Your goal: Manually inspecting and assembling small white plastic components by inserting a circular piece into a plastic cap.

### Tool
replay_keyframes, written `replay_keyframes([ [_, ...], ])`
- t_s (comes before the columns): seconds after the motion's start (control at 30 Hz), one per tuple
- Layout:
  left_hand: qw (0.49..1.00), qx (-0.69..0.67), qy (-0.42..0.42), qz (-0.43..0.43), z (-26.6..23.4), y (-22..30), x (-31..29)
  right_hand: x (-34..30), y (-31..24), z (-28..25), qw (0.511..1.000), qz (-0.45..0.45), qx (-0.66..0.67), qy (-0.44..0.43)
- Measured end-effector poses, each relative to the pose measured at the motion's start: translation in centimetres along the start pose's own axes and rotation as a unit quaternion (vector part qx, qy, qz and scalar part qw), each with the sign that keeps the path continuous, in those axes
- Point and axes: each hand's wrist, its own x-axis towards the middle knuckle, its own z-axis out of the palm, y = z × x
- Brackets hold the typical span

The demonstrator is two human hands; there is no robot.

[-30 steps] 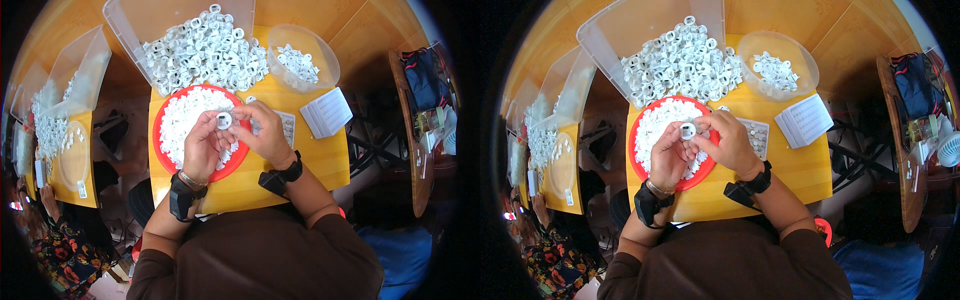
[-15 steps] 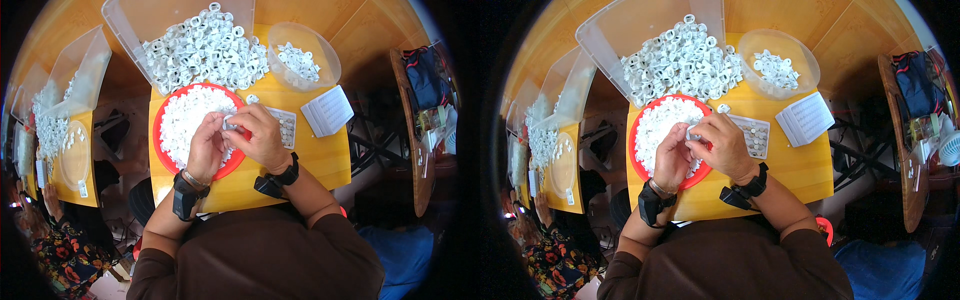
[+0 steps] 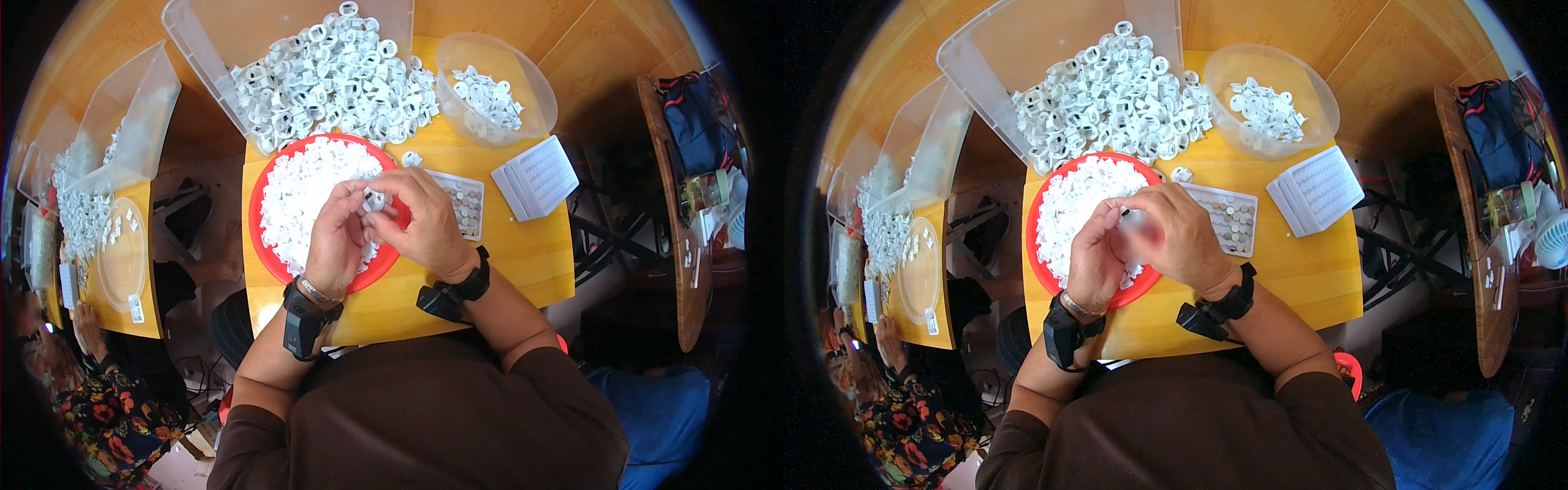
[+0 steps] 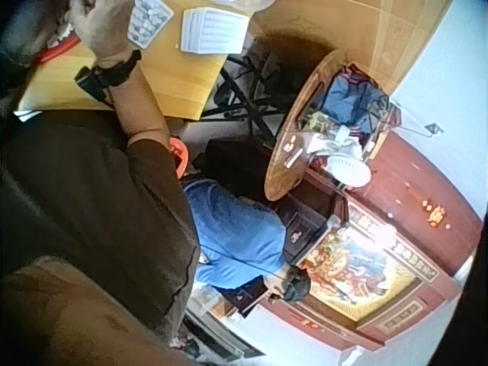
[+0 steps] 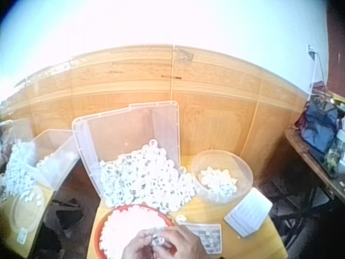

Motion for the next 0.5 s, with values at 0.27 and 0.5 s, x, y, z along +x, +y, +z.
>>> replay_keyframes([
  [0.27,0.998,0.042,-0.039,0.000,-1.2,0.2,0.4,0.6,0.2,-0.7,0.996,-0.070,0.001,-0.047],
  [0.5,1.000,0.026,-0.006,0.007,-0.7,0.4,0.2,0.9,1.4,-1.0,0.994,-0.098,0.011,-0.043],
])
